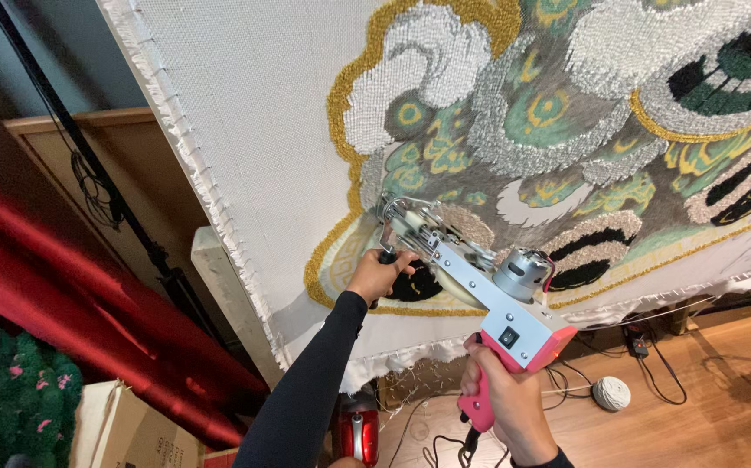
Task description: The person uses a pink and silver tufting gun to apply yarn into a stretched canvas, following a pre-drawn design of a stylized face. They guide the tool along the outlines and fill areas with white yarn, occasionally pausing to adjust the yarn feed.
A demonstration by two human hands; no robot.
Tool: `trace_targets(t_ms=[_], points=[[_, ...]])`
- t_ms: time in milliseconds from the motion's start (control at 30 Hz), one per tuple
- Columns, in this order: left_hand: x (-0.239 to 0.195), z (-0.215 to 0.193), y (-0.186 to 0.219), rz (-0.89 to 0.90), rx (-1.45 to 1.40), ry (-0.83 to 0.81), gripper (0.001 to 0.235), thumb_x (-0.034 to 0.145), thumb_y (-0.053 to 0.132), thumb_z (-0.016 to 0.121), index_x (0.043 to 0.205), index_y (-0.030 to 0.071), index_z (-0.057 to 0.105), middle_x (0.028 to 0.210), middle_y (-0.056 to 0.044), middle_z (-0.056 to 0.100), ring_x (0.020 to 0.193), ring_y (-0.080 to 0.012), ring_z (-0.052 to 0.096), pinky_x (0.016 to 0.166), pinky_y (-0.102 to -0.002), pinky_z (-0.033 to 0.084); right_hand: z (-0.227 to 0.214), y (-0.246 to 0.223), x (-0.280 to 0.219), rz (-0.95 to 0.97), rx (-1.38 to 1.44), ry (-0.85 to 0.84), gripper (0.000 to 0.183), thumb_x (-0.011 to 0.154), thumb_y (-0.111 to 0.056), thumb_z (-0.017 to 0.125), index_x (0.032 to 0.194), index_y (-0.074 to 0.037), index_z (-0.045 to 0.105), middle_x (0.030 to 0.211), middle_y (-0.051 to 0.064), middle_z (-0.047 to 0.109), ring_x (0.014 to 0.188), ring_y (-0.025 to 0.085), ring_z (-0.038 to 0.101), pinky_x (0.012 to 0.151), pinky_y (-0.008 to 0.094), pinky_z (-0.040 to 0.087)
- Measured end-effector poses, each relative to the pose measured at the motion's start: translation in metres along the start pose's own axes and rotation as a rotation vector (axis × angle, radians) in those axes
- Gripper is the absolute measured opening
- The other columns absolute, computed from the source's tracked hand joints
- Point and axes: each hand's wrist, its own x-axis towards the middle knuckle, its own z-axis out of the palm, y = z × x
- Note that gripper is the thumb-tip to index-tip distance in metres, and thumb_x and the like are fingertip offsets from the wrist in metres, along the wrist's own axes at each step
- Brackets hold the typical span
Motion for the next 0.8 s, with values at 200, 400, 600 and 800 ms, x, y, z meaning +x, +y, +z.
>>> trace_targets(t_ms=[200, 400, 600, 800], points=[[0.0, -0.002, 0.008, -0.034, 0.025, 0.011, 0.038, 0.094, 0.039, 0.071, 0.107, 0.003, 0.075, 0.081, -0.001, 0.079, 0.047, -0.0079, 0.054, 0.045, -0.029, 0.047, 0.009, -0.009, -0.005, 0.07, 0.046, 0.032, 0.02, 0.09, -0.008, 0.063, 0.102, 0.007, 0.061, 0.059, 0.007, 0.048, 0.048, 0.019, 0.048, 0.048, 0.035, 0.043], [0.0, 0.001, 0.009, -0.051, 0.032, 0.02, 0.043, 0.096, 0.042, 0.072, 0.103, 0.0, 0.078, 0.075, -0.005, 0.075, 0.045, -0.0098, 0.051, 0.044, -0.029, 0.045, 0.006, -0.011, -0.004, 0.065, 0.067, 0.002, 0.022, 0.09, -0.01, 0.063, 0.103, 0.007, 0.062, 0.059, 0.007, 0.049, 0.048, 0.018, 0.047, 0.048, 0.034, 0.042], [0.003, 0.003, 0.009, -0.024, 0.024, 0.037, 0.037, 0.092, 0.039, 0.072, 0.101, 0.003, 0.078, 0.076, -0.002, 0.077, 0.042, -0.01, 0.052, 0.042, -0.03, 0.045, 0.006, -0.015, -0.007, 0.032, 0.055, -0.002, 0.021, 0.09, -0.009, 0.063, 0.103, 0.007, 0.063, 0.059, 0.008, 0.049, 0.048, 0.019, 0.048, 0.048, 0.035, 0.043], [0.003, 0.006, 0.012, -0.029, 0.014, 0.069, 0.04, 0.091, 0.04, 0.074, 0.098, 0.0, 0.075, 0.078, -0.002, 0.078, 0.042, -0.0109, 0.051, 0.042, -0.03, 0.044, 0.01, -0.021, -0.011, 0.062, 0.079, 0.014, 0.02, 0.089, -0.011, 0.063, 0.102, 0.005, 0.062, 0.06, 0.007, 0.048, 0.049, 0.018, 0.048, 0.048, 0.034, 0.042]])
